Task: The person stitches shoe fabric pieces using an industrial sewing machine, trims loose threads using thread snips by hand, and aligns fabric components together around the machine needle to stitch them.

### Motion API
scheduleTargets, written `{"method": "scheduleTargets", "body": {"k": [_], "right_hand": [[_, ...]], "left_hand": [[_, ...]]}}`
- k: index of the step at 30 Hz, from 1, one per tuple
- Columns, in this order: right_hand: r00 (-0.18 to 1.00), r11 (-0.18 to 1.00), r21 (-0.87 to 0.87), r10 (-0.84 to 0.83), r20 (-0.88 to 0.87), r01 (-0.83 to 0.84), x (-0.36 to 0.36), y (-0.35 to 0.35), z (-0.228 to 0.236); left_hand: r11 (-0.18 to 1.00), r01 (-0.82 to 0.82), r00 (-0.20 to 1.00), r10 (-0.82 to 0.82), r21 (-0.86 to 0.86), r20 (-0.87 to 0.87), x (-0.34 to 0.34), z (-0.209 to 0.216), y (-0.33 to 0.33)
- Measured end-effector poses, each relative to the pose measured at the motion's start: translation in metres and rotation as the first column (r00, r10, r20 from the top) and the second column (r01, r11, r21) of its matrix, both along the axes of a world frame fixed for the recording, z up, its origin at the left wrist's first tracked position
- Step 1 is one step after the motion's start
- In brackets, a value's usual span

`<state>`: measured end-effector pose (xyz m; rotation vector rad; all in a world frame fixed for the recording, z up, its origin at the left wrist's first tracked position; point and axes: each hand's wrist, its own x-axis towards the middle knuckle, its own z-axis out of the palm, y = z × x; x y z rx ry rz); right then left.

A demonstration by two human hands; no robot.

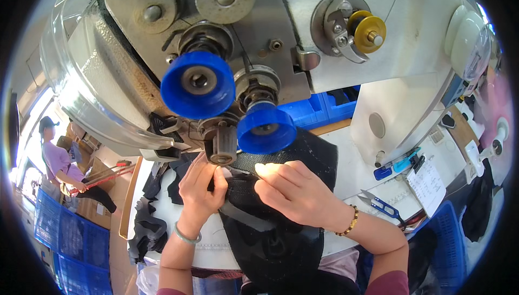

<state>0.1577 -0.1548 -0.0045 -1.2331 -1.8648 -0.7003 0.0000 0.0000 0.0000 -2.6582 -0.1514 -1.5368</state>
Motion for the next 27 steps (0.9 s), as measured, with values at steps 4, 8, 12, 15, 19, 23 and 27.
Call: {"method": "scheduleTargets", "body": {"k": [4,8,12,15,19,23,27], "right_hand": [[1.0,0.999,0.04,-0.02,-0.001,0.021,0.004,0.004,-0.001],[0.998,0.997,0.045,-0.061,0.019,0.06,0.005,0.007,-0.002],[0.999,0.999,0.043,-0.03,-0.029,0.031,0.003,0.005,-0.001],[0.998,0.994,0.096,-0.061,0.013,0.059,0.003,0.004,-0.006],[0.999,0.995,0.087,-0.048,0.001,0.048,0.003,0.002,-0.006],[0.998,0.993,0.1,-0.059,-0.006,0.059,0.003,0.005,-0.007],[0.996,0.989,0.122,-0.079,-0.03,0.082,0.005,0.01,-0.006]], "left_hand": [[0.99,0.009,1.0,-0.012,-0.143,-0.023,0.0,0.005,-0.001],[0.989,-0.004,1.0,0.001,-0.15,-0.016,0.0,0.005,0.001],[0.999,0.011,1.0,-0.01,-0.045,0.023,0.0,0.004,0.006],[0.999,0.026,1.0,-0.026,-0.02,0.014,-0.001,0.003,0.005],[1.0,0.021,1.0,-0.021,-0.023,0.002,-0.001,0.002,0.001],[0.999,0.027,1.0,-0.027,-0.028,-0.007,-0.003,0.003,0.002],[0.995,0.015,1.0,-0.017,-0.099,-0.018,-0.002,0.01,0.004]]}}
